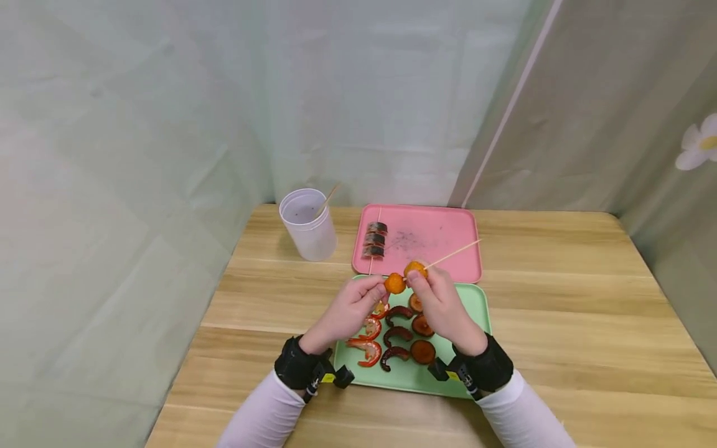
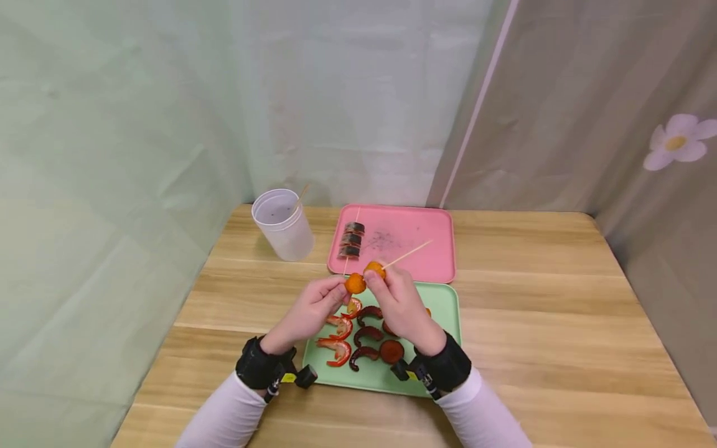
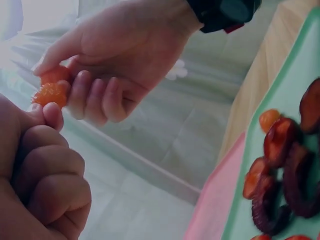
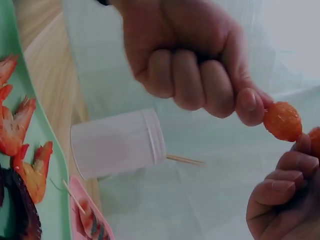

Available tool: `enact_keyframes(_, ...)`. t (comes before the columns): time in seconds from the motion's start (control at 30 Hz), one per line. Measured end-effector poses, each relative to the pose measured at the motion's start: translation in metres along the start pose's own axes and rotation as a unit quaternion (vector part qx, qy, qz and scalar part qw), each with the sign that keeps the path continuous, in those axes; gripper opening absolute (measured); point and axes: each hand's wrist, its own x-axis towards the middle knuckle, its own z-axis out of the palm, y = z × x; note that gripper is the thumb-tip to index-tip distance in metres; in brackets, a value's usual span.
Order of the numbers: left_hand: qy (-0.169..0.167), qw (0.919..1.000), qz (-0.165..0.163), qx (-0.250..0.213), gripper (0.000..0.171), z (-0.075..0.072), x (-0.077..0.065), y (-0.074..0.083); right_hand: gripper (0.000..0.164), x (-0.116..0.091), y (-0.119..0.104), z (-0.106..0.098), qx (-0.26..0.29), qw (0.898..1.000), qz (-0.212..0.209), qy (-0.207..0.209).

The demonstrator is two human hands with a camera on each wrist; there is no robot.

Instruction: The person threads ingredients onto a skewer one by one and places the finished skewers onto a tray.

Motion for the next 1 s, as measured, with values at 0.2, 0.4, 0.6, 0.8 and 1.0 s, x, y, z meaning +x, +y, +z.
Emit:
enact_keyframes(0.2,0.011,0.9997,0.003,0.019,0.025,0.0008,-0.0006,-0.0005,0.031,-0.0008,0.0010,0.0006,0.020,1.000,0.019,0.006)
enact_keyframes(0.4,0.012,0.9998,0.004,0.018,0.025,-0.0002,-0.0008,-0.0014,0.030,-0.0001,0.0010,0.0003,0.025,0.999,0.024,-0.001)
enact_keyframes(0.6,0.016,0.9997,-0.009,0.018,0.025,-0.0014,-0.0020,-0.0014,0.030,0.0004,0.0007,0.0001,0.028,0.999,0.045,-0.013)
enact_keyframes(0.8,0.014,0.9994,-0.028,0.014,0.026,-0.0029,-0.0026,-0.0015,0.034,0.0010,0.0009,-0.0015,0.023,0.997,0.065,-0.022)
enact_keyframes(1.0,0.007,0.9993,-0.037,0.008,0.027,-0.0041,-0.0026,-0.0020,0.039,0.0000,0.0017,-0.0056,0.003,0.996,0.086,-0.038)
